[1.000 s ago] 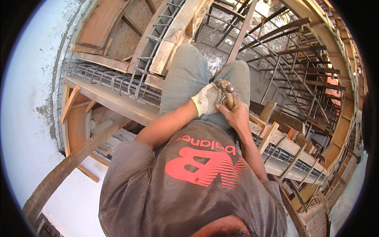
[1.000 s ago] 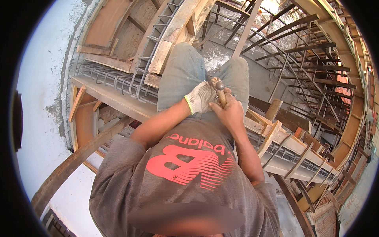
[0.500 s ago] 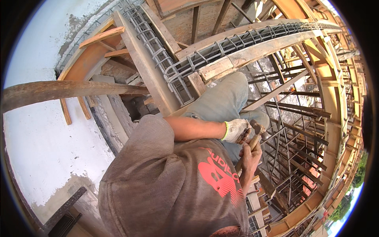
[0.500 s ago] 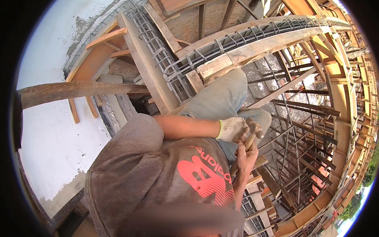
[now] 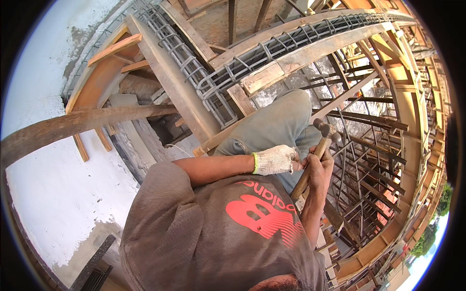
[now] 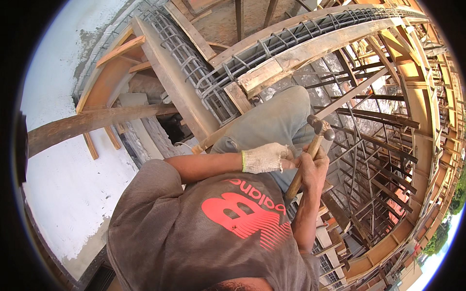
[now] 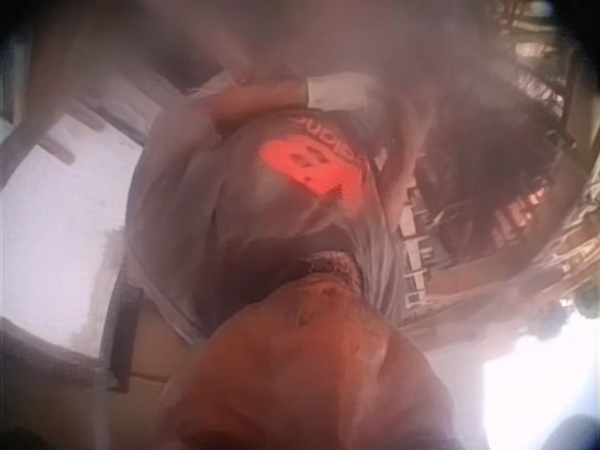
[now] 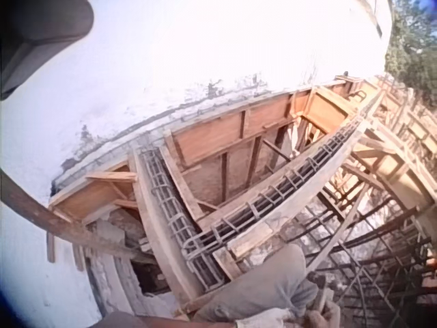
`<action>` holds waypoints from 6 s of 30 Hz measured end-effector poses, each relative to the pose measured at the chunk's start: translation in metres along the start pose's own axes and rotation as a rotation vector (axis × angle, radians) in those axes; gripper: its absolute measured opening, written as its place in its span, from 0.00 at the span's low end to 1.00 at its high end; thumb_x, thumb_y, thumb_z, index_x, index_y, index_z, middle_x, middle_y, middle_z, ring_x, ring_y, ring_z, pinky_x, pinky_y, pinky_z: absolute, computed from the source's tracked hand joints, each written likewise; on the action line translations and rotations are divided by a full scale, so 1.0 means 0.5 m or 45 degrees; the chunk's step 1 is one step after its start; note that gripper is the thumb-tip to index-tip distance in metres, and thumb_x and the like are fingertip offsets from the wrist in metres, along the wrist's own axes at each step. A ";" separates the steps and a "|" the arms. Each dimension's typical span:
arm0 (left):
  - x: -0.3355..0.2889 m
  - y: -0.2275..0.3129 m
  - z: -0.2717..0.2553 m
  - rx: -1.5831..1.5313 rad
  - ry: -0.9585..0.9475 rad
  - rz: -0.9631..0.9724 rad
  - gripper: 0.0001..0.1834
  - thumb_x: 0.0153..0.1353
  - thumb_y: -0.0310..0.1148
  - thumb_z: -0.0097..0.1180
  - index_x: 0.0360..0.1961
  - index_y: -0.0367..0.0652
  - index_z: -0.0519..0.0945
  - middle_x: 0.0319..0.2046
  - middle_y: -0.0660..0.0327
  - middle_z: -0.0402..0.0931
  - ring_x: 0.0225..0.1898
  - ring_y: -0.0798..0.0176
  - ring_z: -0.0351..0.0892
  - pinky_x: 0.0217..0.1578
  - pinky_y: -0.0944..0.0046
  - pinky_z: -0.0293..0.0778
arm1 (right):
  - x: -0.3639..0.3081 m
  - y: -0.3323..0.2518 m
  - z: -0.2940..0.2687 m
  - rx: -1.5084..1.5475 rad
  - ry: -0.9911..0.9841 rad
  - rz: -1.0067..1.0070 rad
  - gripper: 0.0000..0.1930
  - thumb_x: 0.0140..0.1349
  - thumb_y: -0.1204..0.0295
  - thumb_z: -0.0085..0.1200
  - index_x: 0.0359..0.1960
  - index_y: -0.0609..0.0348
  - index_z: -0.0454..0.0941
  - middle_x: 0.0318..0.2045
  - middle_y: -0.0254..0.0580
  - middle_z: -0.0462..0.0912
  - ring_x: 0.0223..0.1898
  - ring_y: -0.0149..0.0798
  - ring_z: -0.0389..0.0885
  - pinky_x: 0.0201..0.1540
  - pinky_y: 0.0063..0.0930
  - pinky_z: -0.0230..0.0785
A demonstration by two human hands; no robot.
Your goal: The person hammers nails into wooden planks on a construction site using a hammer. They are sitting on the scaffolding and repeatedly strike the nails to secure the wood.
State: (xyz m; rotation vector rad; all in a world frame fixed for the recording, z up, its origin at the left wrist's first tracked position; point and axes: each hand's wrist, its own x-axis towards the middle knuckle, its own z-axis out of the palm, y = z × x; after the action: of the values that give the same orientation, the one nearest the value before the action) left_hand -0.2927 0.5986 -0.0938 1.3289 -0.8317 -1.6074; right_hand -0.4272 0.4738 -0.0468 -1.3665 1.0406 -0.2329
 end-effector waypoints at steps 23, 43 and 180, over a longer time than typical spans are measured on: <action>-0.020 0.009 -0.087 0.061 0.382 0.133 0.12 0.66 0.36 0.57 0.31 0.39 0.79 0.25 0.61 0.76 0.30 0.66 0.74 0.32 0.63 0.71 | 0.109 -0.001 0.060 0.113 -0.359 0.150 0.08 0.62 0.70 0.65 0.35 0.61 0.79 0.24 0.30 0.78 0.23 0.24 0.73 0.26 0.20 0.63; -0.086 -0.062 -0.178 -1.366 0.257 -0.379 0.11 0.61 0.30 0.57 0.40 0.35 0.74 0.23 0.63 0.69 0.17 0.70 0.66 0.16 0.70 0.64 | 0.134 0.108 0.030 0.157 -0.561 0.270 0.21 0.62 0.71 0.64 0.53 0.61 0.69 0.28 0.31 0.74 0.22 0.25 0.73 0.25 0.21 0.68; -0.025 -0.022 -0.247 -1.290 0.751 -1.017 0.22 0.70 0.51 0.44 0.29 0.46 0.80 0.11 0.70 0.62 0.10 0.69 0.58 0.12 0.67 0.60 | 0.226 0.200 0.004 0.720 -0.746 0.333 0.22 0.63 0.70 0.53 0.52 0.76 0.64 0.22 0.49 0.76 0.19 0.38 0.78 0.20 0.34 0.69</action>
State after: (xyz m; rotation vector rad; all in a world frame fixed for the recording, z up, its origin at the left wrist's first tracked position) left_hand -0.1737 0.6186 -0.1243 1.2477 0.8973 -1.6442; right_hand -0.4041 0.4238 -0.1875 -0.7053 0.5812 0.0711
